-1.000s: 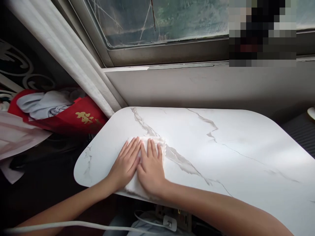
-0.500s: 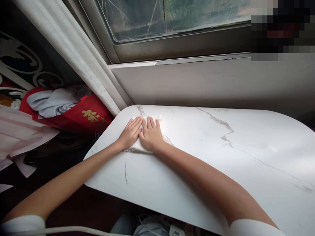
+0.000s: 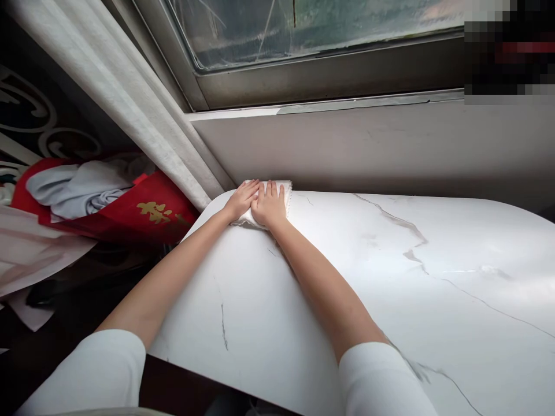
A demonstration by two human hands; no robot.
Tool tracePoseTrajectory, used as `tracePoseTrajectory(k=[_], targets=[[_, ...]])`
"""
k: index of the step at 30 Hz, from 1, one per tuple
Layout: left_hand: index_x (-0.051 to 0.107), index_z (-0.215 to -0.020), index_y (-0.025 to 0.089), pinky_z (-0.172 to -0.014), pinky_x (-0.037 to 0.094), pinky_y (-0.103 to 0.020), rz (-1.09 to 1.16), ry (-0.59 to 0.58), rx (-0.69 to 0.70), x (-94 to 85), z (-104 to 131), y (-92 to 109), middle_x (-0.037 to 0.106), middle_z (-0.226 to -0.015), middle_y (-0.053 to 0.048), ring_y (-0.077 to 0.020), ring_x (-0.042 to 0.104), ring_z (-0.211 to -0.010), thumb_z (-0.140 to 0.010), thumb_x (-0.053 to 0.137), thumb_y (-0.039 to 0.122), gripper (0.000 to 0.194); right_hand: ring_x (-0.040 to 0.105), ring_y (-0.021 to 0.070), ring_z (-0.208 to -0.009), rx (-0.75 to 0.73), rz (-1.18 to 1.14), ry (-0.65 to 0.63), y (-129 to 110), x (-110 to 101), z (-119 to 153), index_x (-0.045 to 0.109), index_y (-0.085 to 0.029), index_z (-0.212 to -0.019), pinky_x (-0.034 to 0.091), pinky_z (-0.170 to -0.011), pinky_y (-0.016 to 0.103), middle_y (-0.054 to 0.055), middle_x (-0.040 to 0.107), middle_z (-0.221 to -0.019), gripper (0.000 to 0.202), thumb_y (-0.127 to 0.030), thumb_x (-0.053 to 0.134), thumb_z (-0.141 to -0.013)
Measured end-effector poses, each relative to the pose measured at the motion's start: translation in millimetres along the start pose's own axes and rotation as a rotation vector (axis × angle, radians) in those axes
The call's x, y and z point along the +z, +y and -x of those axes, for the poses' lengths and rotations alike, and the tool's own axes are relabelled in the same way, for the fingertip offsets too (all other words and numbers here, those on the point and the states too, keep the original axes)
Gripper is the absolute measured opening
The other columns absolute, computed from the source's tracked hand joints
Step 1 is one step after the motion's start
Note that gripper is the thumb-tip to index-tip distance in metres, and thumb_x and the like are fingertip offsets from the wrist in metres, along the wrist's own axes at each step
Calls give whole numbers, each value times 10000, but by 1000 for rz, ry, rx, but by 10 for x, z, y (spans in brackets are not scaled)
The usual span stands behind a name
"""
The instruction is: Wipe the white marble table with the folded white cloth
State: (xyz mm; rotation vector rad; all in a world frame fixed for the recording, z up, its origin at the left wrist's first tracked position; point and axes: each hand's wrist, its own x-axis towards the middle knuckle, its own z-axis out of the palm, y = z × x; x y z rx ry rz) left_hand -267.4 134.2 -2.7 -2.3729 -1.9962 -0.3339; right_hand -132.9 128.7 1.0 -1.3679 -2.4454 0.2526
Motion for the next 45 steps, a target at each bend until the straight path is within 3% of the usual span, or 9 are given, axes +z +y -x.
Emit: tracePoseTrajectory(k=[4,7,14,18,23,28,33,37,45], targets=[[389,-1382,107,-1141,155,-367,-28,6,26,-15,147,61,332,-1479,-94,-156,260,-1376,-899,302,192,498,144,280,-1404,-14,15,6,-47,-4,143,238,-11,-1446,47,-1118,485,202,227,-1512,586,-286,215,-928],[381,-1386,116,-1143,153,-384,-21,14,35,-58,424,138,324,-1484,-90,-158,244,-1381,-906,284,202,497,140,288,-1405,-44,9,-6,-149,-25,381,233,-3,-1446,40,-1119,493,207,220,-1512,592,-289,219,-928],[343,-1400,40,-1148,159,-427,16,41,78,-291,1697,313,318,-1479,-144,-201,220,-1391,-934,218,216,514,67,318,-1410,-222,-60,-56,-681,-104,1319,199,32,-1446,-1,-1122,531,209,203,-1514,623,-313,215,-928],[262,-1449,102,-1137,180,-487,26,66,62,-424,2405,299,281,-1500,-120,-235,219,-1391,-947,218,222,518,49,323,-1411,-361,-145,-128,-1031,-147,1730,208,47,-1437,0,-1121,558,217,190,-1513,641,-333,250,-924],[221,-1468,150,-1129,202,-488,40,70,22,-525,2756,221,284,-1502,-103,-232,241,-1385,-960,216,252,518,65,343,-1407,-430,-196,-118,-1308,-140,1917,229,88,-1414,2,-1110,594,247,210,-1496,642,-305,280,-909],[261,-1455,154,-1136,186,-474,70,49,-17,-539,2647,91,310,-1492,-92,-216,261,-1379,-945,231,284,527,105,361,-1399,-434,-202,-79,-1359,-57,1791,248,103,-1403,-6,-1105,600,269,230,-1483,657,-312,301,-897],[329,-1425,155,-1145,167,-445,66,38,-58,-496,2276,-165,344,-1478,-71,-191,274,-1374,-919,235,276,529,127,357,-1396,-399,-195,-35,-1329,95,1384,246,109,-1403,-17,-1104,588,271,254,-1475,666,-305,306,-884],[374,-1394,121,-1147,164,-411,76,17,-45,-411,1756,-371,350,-1473,-86,-169,264,-1376,-920,236,271,515,144,341,-1396,-326,-164,-7,-1174,191,925,245,94,-1410,-31,-1105,573,250,253,-1483,662,-304,284,-882],[399,-1361,59,-1146,133,-344,72,-24,26,-169,452,-656,364,-1463,-83,-137,263,-1372,-923,288,221,480,147,283,-1404,-99,-101,20,-703,237,53,243,59,-1424,-8,-1120,517,206,244,-1501,644,-282,260,-878]])
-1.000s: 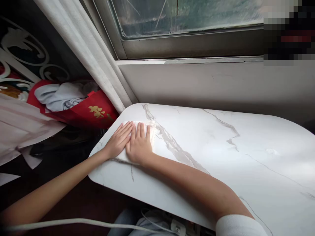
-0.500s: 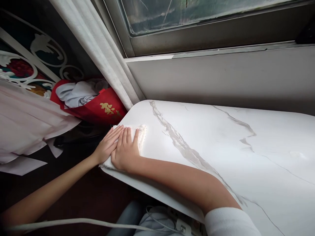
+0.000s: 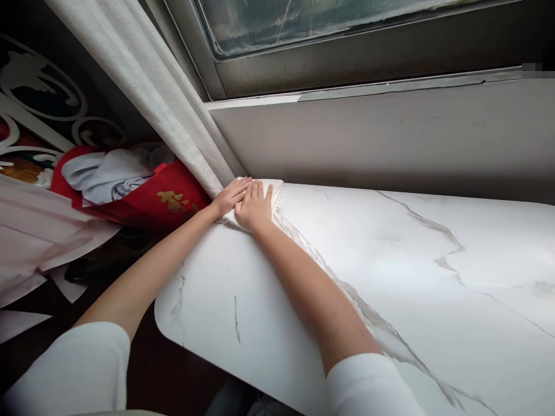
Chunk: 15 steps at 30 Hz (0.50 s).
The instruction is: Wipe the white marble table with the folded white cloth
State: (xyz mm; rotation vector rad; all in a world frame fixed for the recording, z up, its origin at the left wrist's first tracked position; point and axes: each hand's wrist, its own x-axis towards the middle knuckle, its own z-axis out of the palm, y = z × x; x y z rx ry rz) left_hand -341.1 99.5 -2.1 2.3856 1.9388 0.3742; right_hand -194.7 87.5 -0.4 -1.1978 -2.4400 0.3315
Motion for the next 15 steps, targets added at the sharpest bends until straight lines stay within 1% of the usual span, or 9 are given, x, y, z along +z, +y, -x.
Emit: tracePoseTrajectory(k=[1,3,6,11,13,15], targets=[[404,-1357,62,-1145,131,-333,7,-8,12,8,-100,-25,369,-1461,-76,-129,268,-1368,-923,299,218,473,143,286,-1404,32,8,16,25,6,-52,244,62,-1423,-13,-1118,520,210,244,-1500,641,-273,261,-876],[406,-1353,60,-1143,133,-319,20,-19,32,13,-219,-64,371,-1459,-75,-120,274,-1364,-919,325,212,467,134,292,-1405,70,16,29,45,17,-114,242,64,-1422,-24,-1114,528,215,240,-1500,640,-266,262,-874],[397,-1354,46,-1144,129,-330,34,-25,49,15,-237,-97,350,-1468,-91,-127,259,-1370,-913,352,206,471,121,292,-1408,70,16,15,39,15,-127,235,54,-1428,-31,-1113,530,212,225,-1506,649,-287,260,-877],[387,-1364,38,-1150,125,-348,39,-1,56,50,-67,-81,331,-1474,-116,-146,256,-1375,-916,321,225,490,120,283,-1411,40,16,-4,15,-17,-13,233,40,-1434,-42,-1116,515,201,220,-1511,655,-310,257,-880],[376,-1377,50,-1152,121,-355,35,23,51,56,76,-41,329,-1477,-118,-155,249,-1379,-921,295,249,504,122,281,-1410,17,5,-5,-25,-23,92,234,37,-1435,-43,-1119,509,196,222,-1511,656,-318,261,-884],[363,-1394,92,-1154,128,-366,27,34,53,39,288,26,324,-1483,-96,-157,241,-1383,-928,261,281,513,133,288,-1407,-13,-6,1,-100,-28,245,237,44,-1432,-36,-1120,513,203,231,-1507,651,-316,264,-889]])
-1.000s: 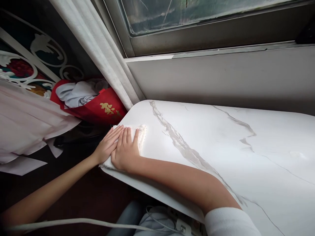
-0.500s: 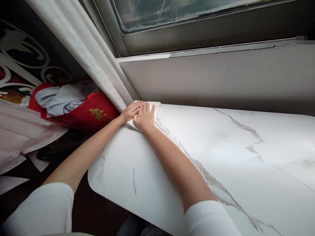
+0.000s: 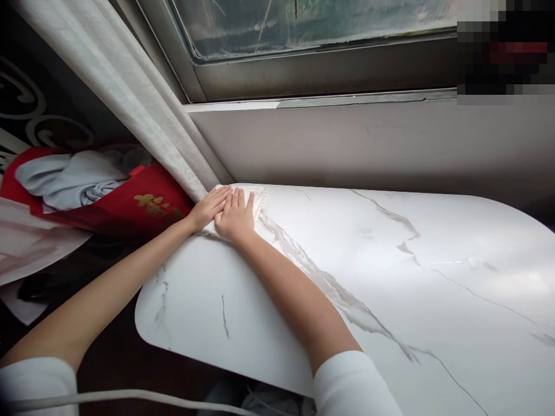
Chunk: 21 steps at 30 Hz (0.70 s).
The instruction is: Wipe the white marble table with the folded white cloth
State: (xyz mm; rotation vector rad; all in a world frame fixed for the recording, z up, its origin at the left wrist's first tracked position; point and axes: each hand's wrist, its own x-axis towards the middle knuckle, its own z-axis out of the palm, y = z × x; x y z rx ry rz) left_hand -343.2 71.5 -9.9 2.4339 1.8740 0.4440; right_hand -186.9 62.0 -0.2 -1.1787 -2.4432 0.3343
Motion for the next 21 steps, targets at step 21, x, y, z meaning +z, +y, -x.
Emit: tracePoseTrajectory(k=[21], targets=[[101,-1491,258,-1123,240,-459,-113,33,69,-300,1948,1003,263,-1512,-41,-233,276,-1369,-962,236,268,546,88,240,-1420,-136,-441,-232,-696,-471,1652,224,17,-1437,20,-1156,480,176,190,-1522,697,-382,361,-883]])
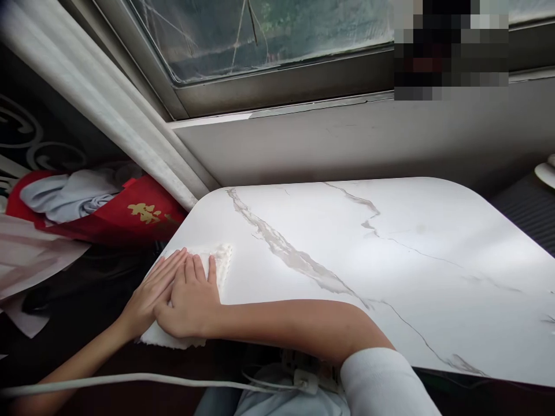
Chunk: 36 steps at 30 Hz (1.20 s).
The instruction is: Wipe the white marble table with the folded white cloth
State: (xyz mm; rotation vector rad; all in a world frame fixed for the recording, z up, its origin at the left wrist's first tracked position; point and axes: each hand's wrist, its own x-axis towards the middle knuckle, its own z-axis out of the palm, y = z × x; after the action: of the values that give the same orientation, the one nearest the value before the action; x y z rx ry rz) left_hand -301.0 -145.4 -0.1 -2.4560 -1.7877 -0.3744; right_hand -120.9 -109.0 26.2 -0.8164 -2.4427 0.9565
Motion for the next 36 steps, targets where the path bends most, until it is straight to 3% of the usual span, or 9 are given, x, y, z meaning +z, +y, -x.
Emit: tracePoseTrajectory(k=[4,7,13,17,21,25,29,32,36], targets=[[153,-1486,224,-1120,234,-466,-14,10,-31,81,-186,-78,305,-1495,-65,-240,282,-1368,-940,238,285,556,169,212,-1407,44,20,83,109,-35,-214,243,-31,-1445,41,-1155,469,140,271,-1508,608,-327,284,-916],[232,-1466,159,-1125,212,-463,-10,6,-76,187,-521,-155,335,-1478,-103,-236,265,-1375,-917,233,290,564,201,213,-1397,43,85,127,326,-120,-453,266,-26,-1437,39,-1150,465,139,305,-1495,584,-322,225,-935],[326,-1419,140,-1140,165,-416,39,-15,-125,481,-1690,-328,353,-1472,-85,-182,258,-1378,-900,250,265,539,189,219,-1399,134,269,241,1008,-535,-1008,272,-20,-1436,34,-1138,443,141,281,-1504,599,-361,159,-957],[362,-1396,121,-1142,146,-401,52,-57,-74,642,-2465,-312,342,-1476,-94,-181,264,-1376,-902,297,269,520,168,222,-1402,270,350,317,1423,-872,-1248,280,1,-1428,29,-1132,428,152,258,-1510,619,-385,171,-956],[364,-1395,93,-1144,142,-380,58,-74,-55,717,-2847,-237,342,-1475,-104,-181,259,-1377,-916,295,251,509,165,214,-1402,335,383,342,1638,-1075,-1319,274,1,-1430,27,-1131,414,149,257,-1511,619,-383,159,-958],[343,-1407,97,-1148,136,-384,64,-50,-52,725,-2809,-183,325,-1485,-102,-184,244,-1383,-928,290,268,511,146,209,-1407,332,396,327,1643,-1093,-1269,253,-11,-1440,11,-1132,410,141,239,-1518,633,-405,143,-958],[337,-1413,131,-1148,145,-413,73,-19,-81,701,-2555,-26,326,-1487,-79,-193,235,-1386,-930,280,270,506,149,212,-1408,288,405,288,1549,-1045,-1061,257,-17,-1440,26,-1134,416,144,236,-1519,630,-409,146,-960],[338,-1413,125,-1151,146,-423,63,11,-104,658,-2240,223,331,-1484,-83,-208,237,-1386,-920,276,245,511,155,217,-1408,218,419,250,1431,-996,-760,271,-22,-1437,45,-1134,429,148,251,-1513,610,-393,153,-967],[303,-1430,96,-1157,142,-445,51,49,-134,539,-1643,699,323,-1485,-108,-225,218,-1392,-913,265,231,536,128,216,-1415,147,402,182,1169,-882,-197,258,-38,-1445,45,-1145,431,133,234,-1520,599,-394,156,-974]])
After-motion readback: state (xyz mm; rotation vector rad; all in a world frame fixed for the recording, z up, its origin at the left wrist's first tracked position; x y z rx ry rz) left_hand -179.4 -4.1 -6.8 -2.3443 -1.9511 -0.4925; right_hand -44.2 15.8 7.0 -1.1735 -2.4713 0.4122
